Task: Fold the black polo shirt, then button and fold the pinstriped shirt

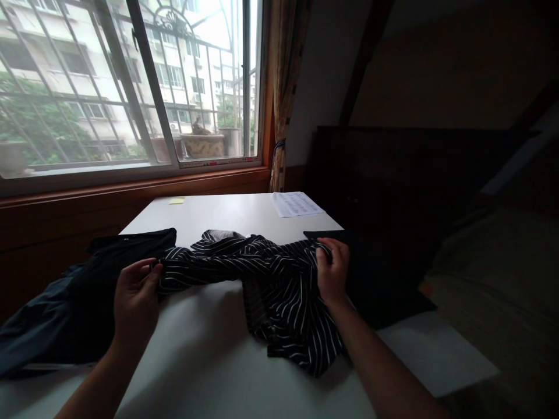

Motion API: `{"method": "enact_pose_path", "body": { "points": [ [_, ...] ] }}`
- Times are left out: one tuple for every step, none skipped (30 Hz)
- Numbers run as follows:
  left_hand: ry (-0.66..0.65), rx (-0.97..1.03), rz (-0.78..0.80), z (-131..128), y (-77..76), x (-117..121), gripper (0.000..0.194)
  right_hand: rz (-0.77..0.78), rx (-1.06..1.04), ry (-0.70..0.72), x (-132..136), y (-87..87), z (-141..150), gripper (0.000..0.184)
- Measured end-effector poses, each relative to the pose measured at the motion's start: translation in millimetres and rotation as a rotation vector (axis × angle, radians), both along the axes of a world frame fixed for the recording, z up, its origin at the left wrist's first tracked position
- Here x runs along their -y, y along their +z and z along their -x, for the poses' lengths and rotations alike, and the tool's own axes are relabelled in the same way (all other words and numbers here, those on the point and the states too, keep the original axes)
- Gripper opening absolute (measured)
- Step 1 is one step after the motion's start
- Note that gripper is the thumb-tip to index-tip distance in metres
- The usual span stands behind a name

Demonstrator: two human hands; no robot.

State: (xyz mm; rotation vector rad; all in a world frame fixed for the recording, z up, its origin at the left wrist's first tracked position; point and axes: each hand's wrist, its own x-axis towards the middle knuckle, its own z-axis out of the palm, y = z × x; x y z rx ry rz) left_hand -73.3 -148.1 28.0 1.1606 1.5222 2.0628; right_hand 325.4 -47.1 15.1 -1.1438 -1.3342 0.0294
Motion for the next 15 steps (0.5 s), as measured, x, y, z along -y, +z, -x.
{"method": "enact_pose_path", "body": {
  "points": [
    [0.001,0.036,-0.027,-2.2,1.6,1.0,0.038,-0.015,0.11,0.071,7.9,3.2,9.9,0.026],
    [-0.012,0.072,-0.048,-5.1,3.1,2.3,0.038,-0.006,0.217,0.165,14.8,4.5,19.9,0.028],
    [-0.035,0.102,-0.063,-8.3,4.2,4.0,0.037,0.018,0.319,0.267,20.2,3.8,29.7,0.033],
    [-0.062,0.114,-0.073,-11.6,5.1,6.1,0.037,0.054,0.417,0.366,23.9,1.2,38.7,0.041],
    [-0.09,0.117,-0.081,-14.8,5.8,8.4,0.036,0.096,0.503,0.446,26.0,-3.1,46.6,0.051],
    [-0.119,0.115,-0.084,-17.8,6.2,10.9,0.035,0.14,0.573,0.499,26.6,-8.5,53.1,0.063],
    [-0.146,0.109,-0.082,-20.7,6.4,13.6,0.035,0.187,0.628,0.53,26.1,-14.5,58.0,0.073],
    [-0.172,0.101,-0.08,-23.4,6.5,16.5,0.036,0.232,0.668,0.542,24.9,-20.2,61.3,0.081],
    [-0.198,0.092,-0.081,-26.2,6.5,19.5,0.036,0.271,0.692,0.543,23.4,-25.2,63.1,0.084],
    [-0.229,0.084,-0.086,-29.2,6.2,22.5,0.037,0.302,0.705,0.539,22.0,-28.9,63.7,0.085],
    [-0.266,0.074,-0.096,-32.5,5.7,25.6,0.037,0.327,0.709,0.531,21.2,-31.1,63.5,0.083],
    [-0.308,0.059,-0.108,-36.0,4.8,28.7,0.037,0.349,0.707,0.519,21.0,-31.8,62.8,0.081],
    [-0.351,0.038,-0.118,-39.7,3.3,31.5,0.036,0.37,0.703,0.504,21.4,-31.5,62.1,0.078],
    [-0.389,0.012,-0.122,-43.3,1.1,34.1,0.035,0.39,0.699,0.491,22.4,-30.4,61.7,0.076],
    [-0.421,-0.016,-0.125,-46.7,-1.7,36.2,0.035,0.409,0.701,0.488,23.7,-28.9,61.5,0.074]
  ]
}}
